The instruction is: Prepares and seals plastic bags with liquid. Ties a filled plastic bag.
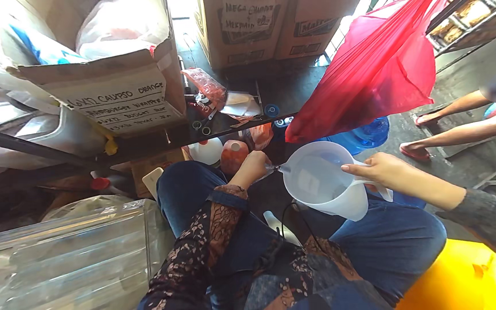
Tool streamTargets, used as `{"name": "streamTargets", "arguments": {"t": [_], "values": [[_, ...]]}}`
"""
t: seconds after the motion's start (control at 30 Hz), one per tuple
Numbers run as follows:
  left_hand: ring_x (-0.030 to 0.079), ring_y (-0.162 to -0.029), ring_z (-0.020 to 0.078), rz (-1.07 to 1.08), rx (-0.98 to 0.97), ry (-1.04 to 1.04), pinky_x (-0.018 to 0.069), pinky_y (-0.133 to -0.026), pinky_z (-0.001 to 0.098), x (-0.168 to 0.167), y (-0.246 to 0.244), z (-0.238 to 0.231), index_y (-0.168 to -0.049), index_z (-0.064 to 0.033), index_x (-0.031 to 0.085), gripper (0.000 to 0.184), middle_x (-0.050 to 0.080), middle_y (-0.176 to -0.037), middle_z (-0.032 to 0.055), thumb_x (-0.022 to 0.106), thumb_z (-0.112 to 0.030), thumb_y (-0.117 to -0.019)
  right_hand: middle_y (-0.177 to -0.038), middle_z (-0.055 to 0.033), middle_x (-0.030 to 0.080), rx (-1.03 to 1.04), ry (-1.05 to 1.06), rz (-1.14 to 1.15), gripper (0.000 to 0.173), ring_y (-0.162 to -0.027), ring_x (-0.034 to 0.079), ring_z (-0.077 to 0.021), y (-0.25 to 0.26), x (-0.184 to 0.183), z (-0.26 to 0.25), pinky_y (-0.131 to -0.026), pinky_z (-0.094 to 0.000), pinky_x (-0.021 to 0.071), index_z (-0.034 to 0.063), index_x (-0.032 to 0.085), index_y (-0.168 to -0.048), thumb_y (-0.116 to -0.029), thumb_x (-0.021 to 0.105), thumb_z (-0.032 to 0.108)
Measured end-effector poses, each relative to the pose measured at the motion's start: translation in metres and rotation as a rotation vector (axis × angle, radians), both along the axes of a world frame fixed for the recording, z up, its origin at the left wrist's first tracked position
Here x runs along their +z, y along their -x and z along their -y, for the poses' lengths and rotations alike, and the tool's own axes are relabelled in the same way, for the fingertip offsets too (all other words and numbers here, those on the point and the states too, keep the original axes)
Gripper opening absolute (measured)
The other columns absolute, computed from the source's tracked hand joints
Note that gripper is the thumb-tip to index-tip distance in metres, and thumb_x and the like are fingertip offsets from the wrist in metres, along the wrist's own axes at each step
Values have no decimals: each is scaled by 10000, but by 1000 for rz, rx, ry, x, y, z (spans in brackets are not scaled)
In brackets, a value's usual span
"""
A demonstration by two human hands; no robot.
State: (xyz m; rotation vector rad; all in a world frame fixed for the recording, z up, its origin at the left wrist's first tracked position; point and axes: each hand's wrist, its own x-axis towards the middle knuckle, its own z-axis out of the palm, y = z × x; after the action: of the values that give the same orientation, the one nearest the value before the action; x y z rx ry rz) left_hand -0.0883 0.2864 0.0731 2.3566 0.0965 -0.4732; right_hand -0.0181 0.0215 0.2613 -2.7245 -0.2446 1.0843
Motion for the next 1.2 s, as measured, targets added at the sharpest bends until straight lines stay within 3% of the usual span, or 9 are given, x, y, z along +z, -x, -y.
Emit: {"name": "streamTargets", "arguments": {"t": [0.87,1.07,1.2], "values": [[661,-1137,363,-13,11,6,493,-1000,563,0,0,0,-1135,-33,759,291,727,-1136,190,674,12,-860,-565,19,560,4,-11,-8,516,-496,510,-73,0,-11,-1,-538,-305,437,80,619,-715,-1031,572,485],[658,-1142,366,-16,5,6,491,-1001,561,3,0,-1,-1134,-31,759,282,725,-1134,195,678,2,-865,-588,21,554,-30,-6,-13,501,-523,499,-87,-3,-25,5,-571,-335,434,81,622,-731,-964,663,523],[652,-1152,373,-26,22,7,487,-1006,565,6,1,-2,-1145,-29,754,286,717,-1149,205,668,2,-873,-613,20,555,-171,-152,-25,358,-531,513,-83,-3,-59,19,-571,-312,452,76,606,-732,-976,683,325]]}}
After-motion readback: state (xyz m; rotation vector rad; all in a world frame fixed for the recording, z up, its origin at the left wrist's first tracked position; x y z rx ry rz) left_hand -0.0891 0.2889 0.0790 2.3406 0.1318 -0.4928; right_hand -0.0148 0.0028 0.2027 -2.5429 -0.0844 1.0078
